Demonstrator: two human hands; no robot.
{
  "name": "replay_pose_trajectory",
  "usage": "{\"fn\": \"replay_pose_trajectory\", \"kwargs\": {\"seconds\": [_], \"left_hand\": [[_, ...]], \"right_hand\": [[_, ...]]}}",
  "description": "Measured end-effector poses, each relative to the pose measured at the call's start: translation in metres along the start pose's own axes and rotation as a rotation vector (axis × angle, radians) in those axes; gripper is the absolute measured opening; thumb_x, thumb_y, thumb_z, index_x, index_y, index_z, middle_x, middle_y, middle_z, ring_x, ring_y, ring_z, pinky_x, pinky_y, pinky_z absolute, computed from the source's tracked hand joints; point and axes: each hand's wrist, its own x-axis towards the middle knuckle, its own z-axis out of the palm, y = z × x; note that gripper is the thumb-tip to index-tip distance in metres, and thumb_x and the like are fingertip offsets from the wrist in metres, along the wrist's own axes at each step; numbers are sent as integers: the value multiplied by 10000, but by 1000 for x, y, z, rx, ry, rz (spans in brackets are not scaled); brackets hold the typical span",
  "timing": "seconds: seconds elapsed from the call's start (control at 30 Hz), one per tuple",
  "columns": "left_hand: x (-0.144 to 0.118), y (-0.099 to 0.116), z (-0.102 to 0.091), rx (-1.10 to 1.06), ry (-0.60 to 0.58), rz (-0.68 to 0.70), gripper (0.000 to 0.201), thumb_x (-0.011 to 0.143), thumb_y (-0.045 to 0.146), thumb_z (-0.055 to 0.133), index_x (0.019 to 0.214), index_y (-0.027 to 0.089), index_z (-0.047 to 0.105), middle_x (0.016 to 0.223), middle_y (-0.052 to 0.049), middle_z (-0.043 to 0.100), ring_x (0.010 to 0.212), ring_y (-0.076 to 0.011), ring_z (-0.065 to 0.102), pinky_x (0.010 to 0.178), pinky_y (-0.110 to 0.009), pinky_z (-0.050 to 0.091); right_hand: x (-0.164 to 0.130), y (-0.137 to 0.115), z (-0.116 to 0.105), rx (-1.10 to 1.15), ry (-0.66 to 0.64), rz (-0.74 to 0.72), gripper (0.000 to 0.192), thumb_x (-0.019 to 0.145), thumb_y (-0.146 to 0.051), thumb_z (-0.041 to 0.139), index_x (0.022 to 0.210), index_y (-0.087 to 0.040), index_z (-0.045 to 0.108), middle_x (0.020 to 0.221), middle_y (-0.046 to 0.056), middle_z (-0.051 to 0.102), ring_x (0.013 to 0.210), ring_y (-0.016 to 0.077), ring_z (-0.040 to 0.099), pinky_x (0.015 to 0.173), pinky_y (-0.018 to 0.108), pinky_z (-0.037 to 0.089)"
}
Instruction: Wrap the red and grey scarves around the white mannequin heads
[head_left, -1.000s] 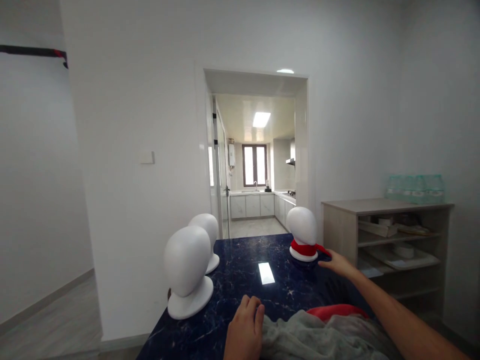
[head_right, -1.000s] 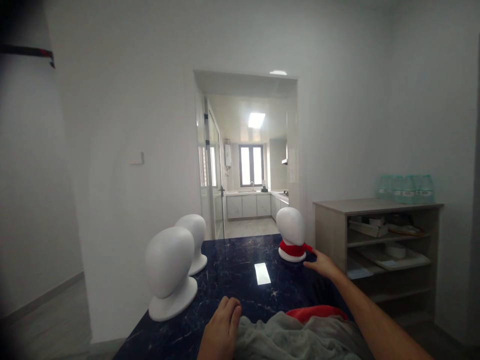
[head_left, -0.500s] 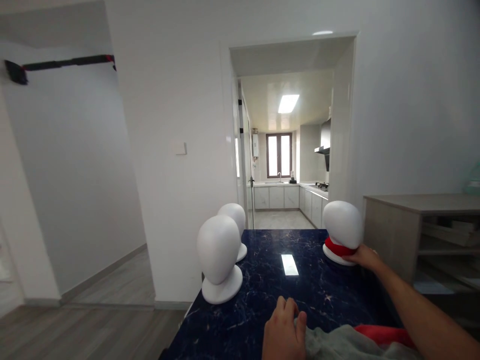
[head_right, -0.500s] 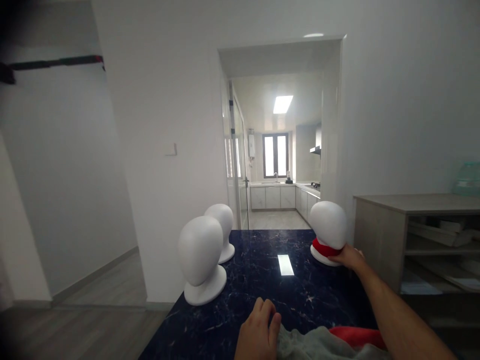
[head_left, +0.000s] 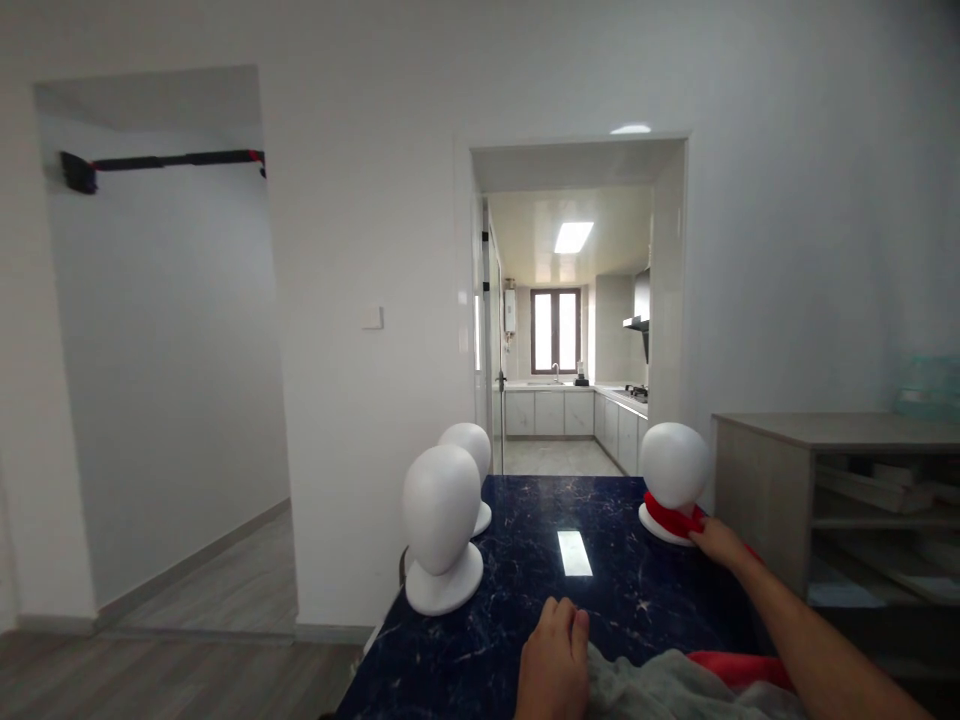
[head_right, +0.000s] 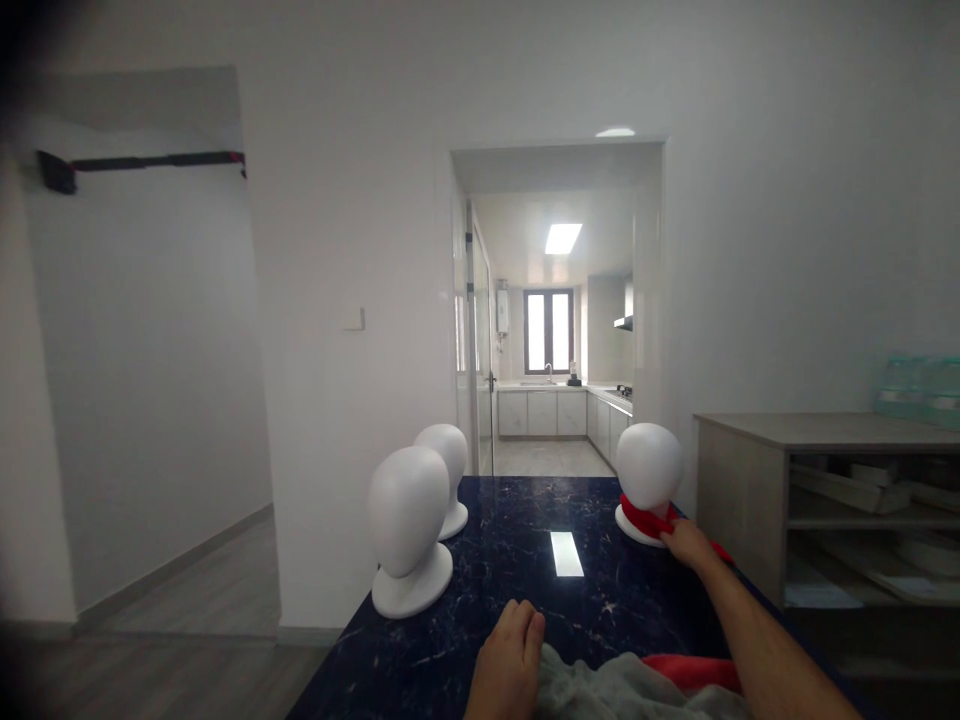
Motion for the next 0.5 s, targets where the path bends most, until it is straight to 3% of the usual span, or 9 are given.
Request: {"fn": "replay_pose_trajectory", "kwargs": {"seconds": [0.13,0.27,0.37,0.5], "left_hand": [[2,-3,1,-76,32,-22,406,1096,453,279,990,257,619,1084,-47,683,1009,-201,675,852,-319,438],[7,-9,0,-150,71,-38,300,1061,416,395,983,232,619,1048,-50,690,963,-194,665,857,-306,457],[13,-15,-2,-135,121,-26,230,977,356,538,1104,204,654,1162,-91,703,1106,-224,659,983,-307,465],[23,-24,-2,-91,169,-57,669,820,333,705,1448,154,560,1506,-146,601,1430,-273,521,1215,-323,351]], "right_hand": [[-12,-22,-3,52,-62,-9,47,625,-277,668,640,-236,686,683,76,731,843,326,732,805,404,505],[-35,-47,4,155,-98,-29,59,581,-279,645,613,-232,660,639,41,702,784,291,700,755,371,487],[-61,-70,20,295,-157,-64,97,579,-293,640,640,-223,668,672,34,717,790,283,696,733,355,493],[-102,-104,45,510,-299,-109,175,599,-337,680,708,-202,696,701,37,736,751,270,694,701,351,515]]}}
